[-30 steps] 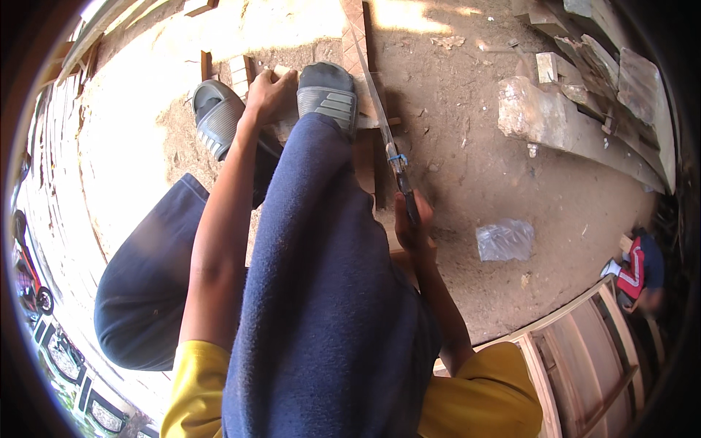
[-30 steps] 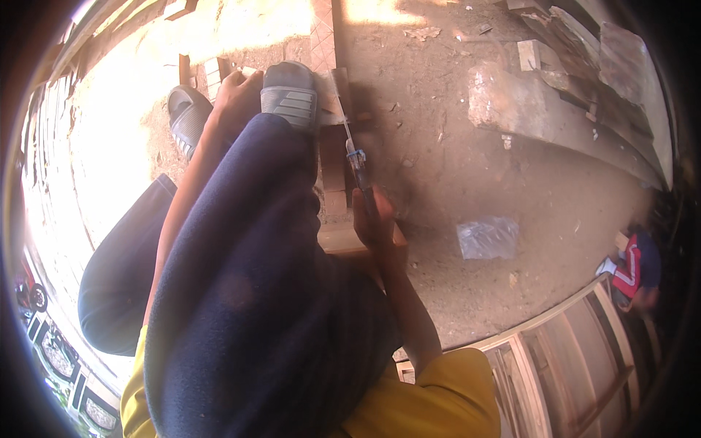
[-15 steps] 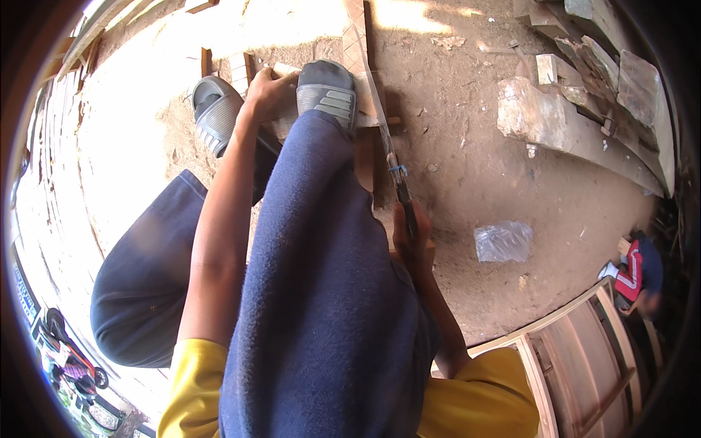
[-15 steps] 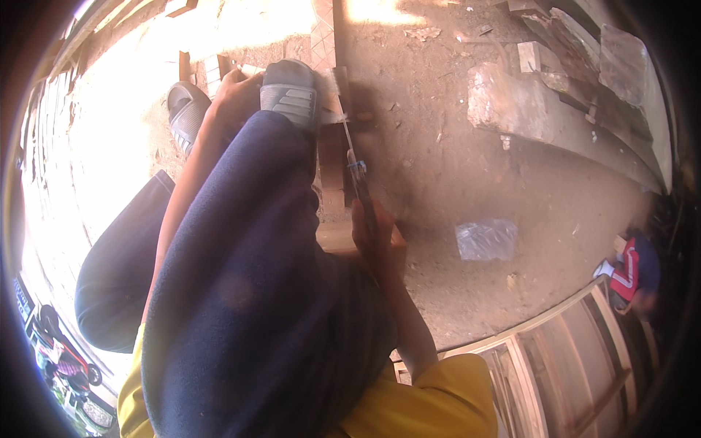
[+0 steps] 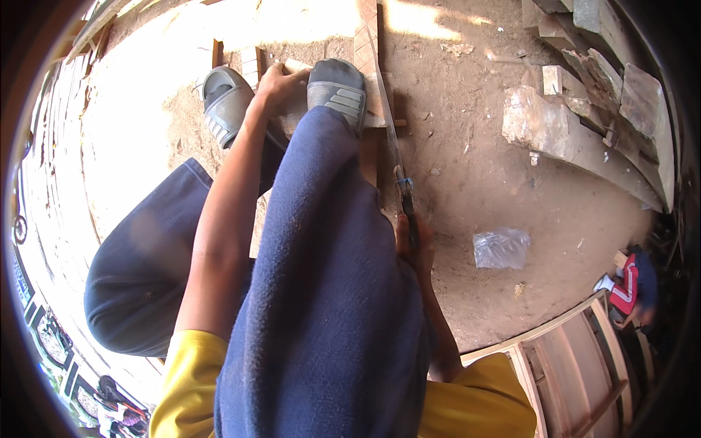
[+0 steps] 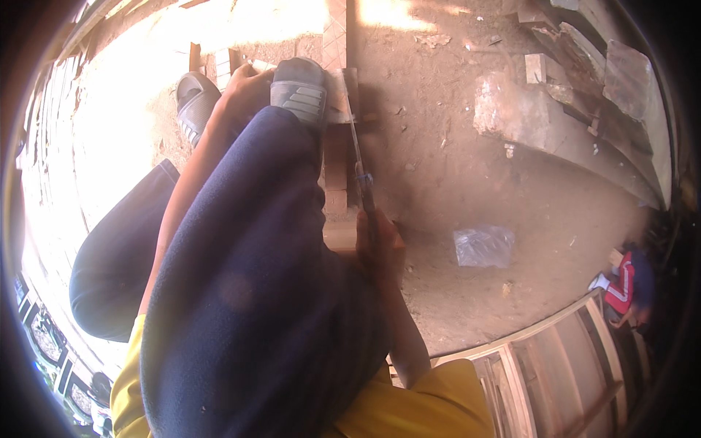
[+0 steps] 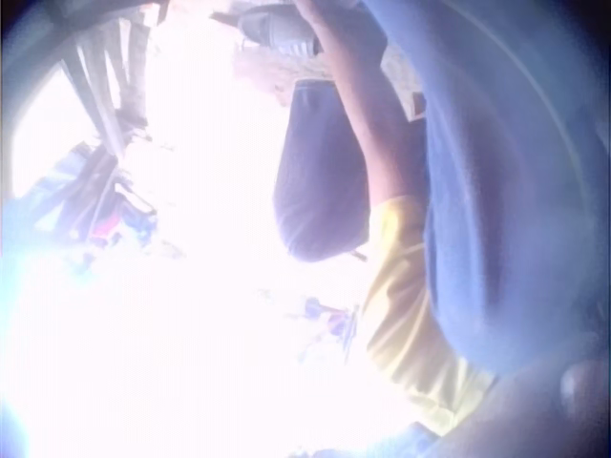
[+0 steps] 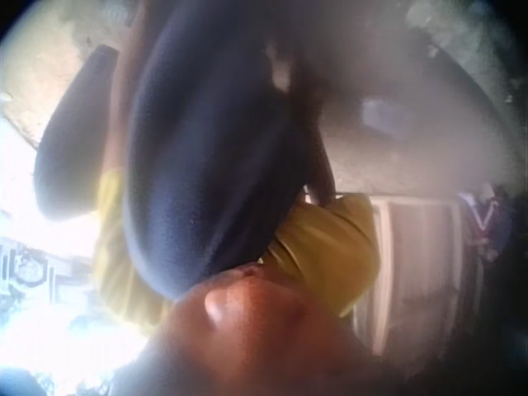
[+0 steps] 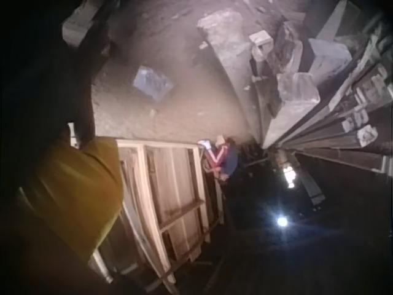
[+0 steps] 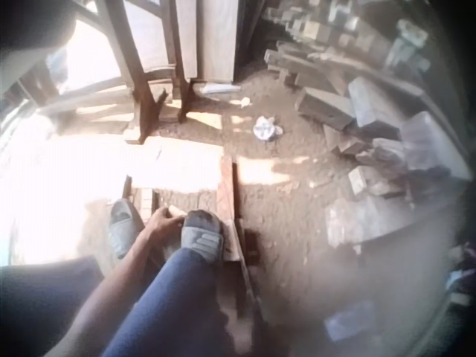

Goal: The person uses a hand saw to cut a small piece of wood that is held in place by their foot. The person repeatedly saws through the wood, creating sawdust, and then separates the cut piece.

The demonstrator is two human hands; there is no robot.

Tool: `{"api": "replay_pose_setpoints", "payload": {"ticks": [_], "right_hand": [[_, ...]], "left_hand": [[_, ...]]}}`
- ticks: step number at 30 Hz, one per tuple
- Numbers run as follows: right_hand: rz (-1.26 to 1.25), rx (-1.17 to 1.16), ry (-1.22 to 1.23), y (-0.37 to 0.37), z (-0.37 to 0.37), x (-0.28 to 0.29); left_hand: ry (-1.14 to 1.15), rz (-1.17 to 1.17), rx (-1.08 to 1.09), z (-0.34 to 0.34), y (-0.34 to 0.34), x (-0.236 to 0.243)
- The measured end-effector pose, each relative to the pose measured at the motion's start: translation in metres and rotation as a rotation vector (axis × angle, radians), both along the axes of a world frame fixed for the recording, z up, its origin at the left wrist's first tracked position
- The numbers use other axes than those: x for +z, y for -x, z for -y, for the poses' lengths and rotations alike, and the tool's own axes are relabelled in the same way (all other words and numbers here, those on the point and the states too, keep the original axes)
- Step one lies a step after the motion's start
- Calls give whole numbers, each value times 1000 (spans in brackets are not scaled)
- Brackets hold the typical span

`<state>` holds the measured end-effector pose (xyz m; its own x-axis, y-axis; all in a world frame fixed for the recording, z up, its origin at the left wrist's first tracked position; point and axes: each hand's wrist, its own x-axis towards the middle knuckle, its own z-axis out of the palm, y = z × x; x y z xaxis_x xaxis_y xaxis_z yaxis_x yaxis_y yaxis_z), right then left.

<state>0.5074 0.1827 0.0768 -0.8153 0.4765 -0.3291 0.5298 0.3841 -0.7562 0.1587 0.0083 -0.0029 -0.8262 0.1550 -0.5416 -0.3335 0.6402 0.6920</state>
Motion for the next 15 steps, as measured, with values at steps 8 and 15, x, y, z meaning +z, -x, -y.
{"api": "replay_pose_setpoints", "payload": {"ticks": [8,15], "right_hand": [[-68,5,54,6,-1,2],[-26,-14,-32,-6,-3,-9]], "left_hand": [[20,-1,20,-2,1,-6],[51,-84,-65,-5,4,-21]]}}
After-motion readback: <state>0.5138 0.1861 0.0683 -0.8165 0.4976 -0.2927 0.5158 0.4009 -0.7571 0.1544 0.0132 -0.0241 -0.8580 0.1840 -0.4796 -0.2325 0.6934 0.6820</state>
